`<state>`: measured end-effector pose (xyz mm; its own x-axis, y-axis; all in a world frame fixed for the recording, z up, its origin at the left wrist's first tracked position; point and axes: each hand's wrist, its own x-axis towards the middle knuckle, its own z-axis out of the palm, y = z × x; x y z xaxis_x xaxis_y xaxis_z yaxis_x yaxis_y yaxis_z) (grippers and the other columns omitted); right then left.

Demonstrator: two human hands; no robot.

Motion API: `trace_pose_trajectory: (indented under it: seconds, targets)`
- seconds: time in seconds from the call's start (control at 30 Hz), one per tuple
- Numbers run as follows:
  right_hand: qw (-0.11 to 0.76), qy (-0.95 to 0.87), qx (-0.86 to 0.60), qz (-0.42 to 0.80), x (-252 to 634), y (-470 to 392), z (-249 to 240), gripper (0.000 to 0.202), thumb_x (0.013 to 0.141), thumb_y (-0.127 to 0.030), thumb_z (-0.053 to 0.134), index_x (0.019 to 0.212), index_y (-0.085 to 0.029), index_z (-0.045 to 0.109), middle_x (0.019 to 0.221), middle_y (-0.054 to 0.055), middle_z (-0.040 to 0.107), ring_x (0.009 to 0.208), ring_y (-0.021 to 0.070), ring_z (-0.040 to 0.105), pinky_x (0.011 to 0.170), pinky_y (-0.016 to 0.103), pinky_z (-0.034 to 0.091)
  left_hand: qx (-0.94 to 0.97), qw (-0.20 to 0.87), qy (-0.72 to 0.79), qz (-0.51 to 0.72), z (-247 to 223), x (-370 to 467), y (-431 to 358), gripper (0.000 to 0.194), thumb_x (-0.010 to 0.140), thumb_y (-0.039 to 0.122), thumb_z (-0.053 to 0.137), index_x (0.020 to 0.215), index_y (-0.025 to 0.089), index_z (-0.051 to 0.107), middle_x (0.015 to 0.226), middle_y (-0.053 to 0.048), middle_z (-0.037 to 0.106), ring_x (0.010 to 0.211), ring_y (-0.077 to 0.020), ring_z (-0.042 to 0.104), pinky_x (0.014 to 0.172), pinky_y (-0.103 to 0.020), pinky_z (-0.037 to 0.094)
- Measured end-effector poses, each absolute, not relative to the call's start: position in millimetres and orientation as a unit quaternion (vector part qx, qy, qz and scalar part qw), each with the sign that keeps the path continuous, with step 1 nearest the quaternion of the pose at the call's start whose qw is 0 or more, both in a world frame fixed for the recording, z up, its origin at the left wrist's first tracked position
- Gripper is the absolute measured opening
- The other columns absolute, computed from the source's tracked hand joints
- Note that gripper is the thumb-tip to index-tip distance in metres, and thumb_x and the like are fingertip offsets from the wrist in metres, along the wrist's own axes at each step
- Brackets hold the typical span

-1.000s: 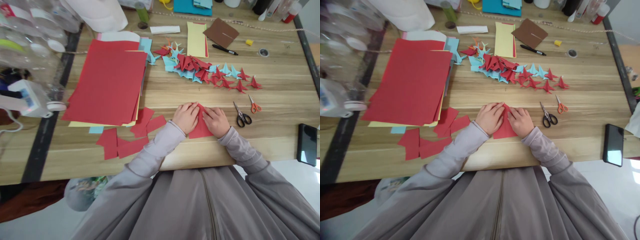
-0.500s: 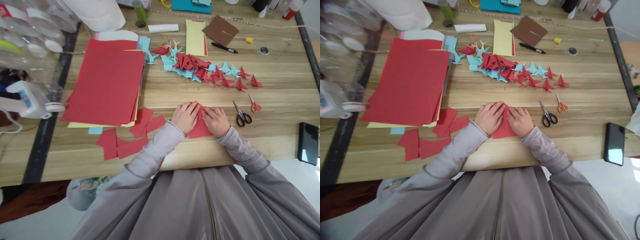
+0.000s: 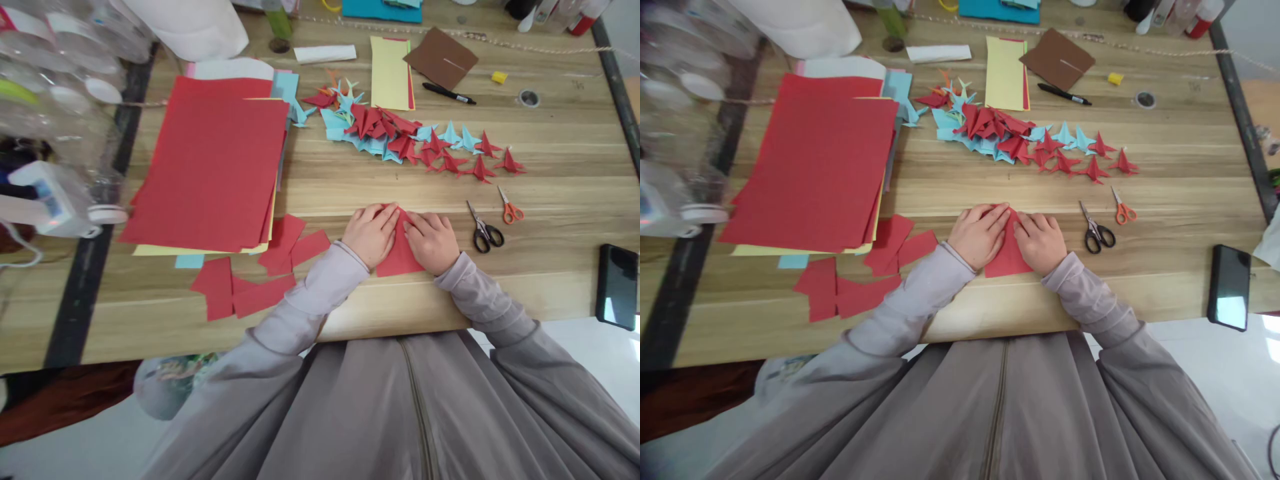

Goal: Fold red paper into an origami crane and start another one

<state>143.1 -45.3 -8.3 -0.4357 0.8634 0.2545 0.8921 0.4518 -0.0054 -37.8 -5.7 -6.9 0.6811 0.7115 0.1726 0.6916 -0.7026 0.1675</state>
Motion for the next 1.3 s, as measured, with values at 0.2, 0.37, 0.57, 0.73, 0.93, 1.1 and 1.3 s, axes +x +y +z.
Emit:
trace_pose_trajectory:
  seconds: [0.2, 0.37, 0.57, 0.73, 0.93, 1.1, 1.3]
  targets:
    - [0.08, -0.861, -0.498, -0.063, 141.4, -43.6, -2.2, 0.028, 0.096, -0.019, 0.037, 0.104, -0.016, 0.063, 0.138, 0.008, 0.056, 0.108, 0.0259, 0.048, 0.081, 0.04, 0.033, 0.913, 0.045, 0.392, 0.105, -8.3, -37.5, -5.9, 0.049, 0.092, 0.029, 0.038, 0.135, 0.009, 0.05, 0.142, -0.017, 0.048, 0.121, -0.0329, 0.045, 0.095, -0.049, 0.04]
    - [0.078, -0.857, -0.505, -0.071, 139.9, -44.1, -0.5, 0.027, 0.096, -0.019, 0.036, 0.103, -0.017, 0.062, 0.137, 0.007, 0.056, 0.109, 0.026, 0.048, 0.082, 0.041, 0.033, 0.9, 0.048, 0.418, 0.109, -6.9, -37.2, -7.4, 0.048, 0.091, 0.031, 0.042, 0.133, 0.013, 0.052, 0.141, -0.021, 0.046, 0.122, -0.0341, 0.045, 0.095, -0.05, 0.039]
    - [0.075, -0.854, -0.51, -0.066, 138.9, -44.5, -1.4, 0.027, 0.096, -0.02, 0.036, 0.102, -0.017, 0.062, 0.137, 0.008, 0.057, 0.108, 0.0266, 0.048, 0.082, 0.042, 0.032, 0.913, 0.059, 0.388, 0.11, -6.4, -38.6, -6.5, 0.049, 0.093, 0.03, 0.037, 0.136, 0.012, 0.05, 0.14, -0.013, 0.052, 0.119, -0.033, 0.045, 0.092, -0.049, 0.04]
    - [0.082, -0.853, -0.513, -0.054, 138.2, -44.9, -1.2, 0.028, 0.096, -0.019, 0.035, 0.102, -0.018, 0.062, 0.137, 0.009, 0.056, 0.109, 0.0265, 0.048, 0.084, 0.042, 0.032, 0.913, 0.055, 0.391, 0.104, -4.8, -36.5, -7.3, 0.051, 0.092, 0.029, 0.037, 0.137, 0.01, 0.048, 0.141, -0.012, 0.051, 0.12, -0.0337, 0.044, 0.093, -0.049, 0.038]
    - [0.081, -0.853, -0.512, -0.064, 138.9, -45.0, -0.4, 0.027, 0.096, -0.021, 0.037, 0.101, -0.017, 0.063, 0.136, 0.007, 0.058, 0.107, 0.0264, 0.048, 0.083, 0.042, 0.032, 0.897, 0.075, 0.421, 0.11, -3.3, -37.8, -7.1, 0.054, 0.09, 0.033, 0.039, 0.139, 0.008, 0.045, 0.143, -0.013, 0.048, 0.12, -0.0323, 0.043, 0.095, -0.049, 0.037]
    - [0.094, -0.854, -0.506, -0.076, 139.4, -44.7, -0.9, 0.026, 0.096, -0.02, 0.038, 0.099, -0.017, 0.064, 0.134, 0.007, 0.059, 0.107, 0.0265, 0.048, 0.082, 0.041, 0.031, 0.893, 0.085, 0.424, 0.123, -4.0, -41.1, -4.4, 0.054, 0.09, 0.035, 0.041, 0.139, 0.011, 0.045, 0.141, -0.012, 0.05, 0.119, -0.032, 0.044, 0.094, -0.049, 0.036]
    - [0.115, -0.853, -0.506, -0.059, 139.6, -44.2, -1.1, 0.025, 0.096, -0.02, 0.039, 0.101, -0.017, 0.064, 0.133, 0.007, 0.06, 0.108, 0.0258, 0.047, 0.086, 0.041, 0.031, 0.902, 0.1, 0.4, 0.125, -3.2, -45.1, 0.5, 0.052, 0.089, 0.034, 0.045, 0.137, 0.014, 0.048, 0.139, -0.013, 0.052, 0.117, -0.0331, 0.044, 0.092, -0.05, 0.036]
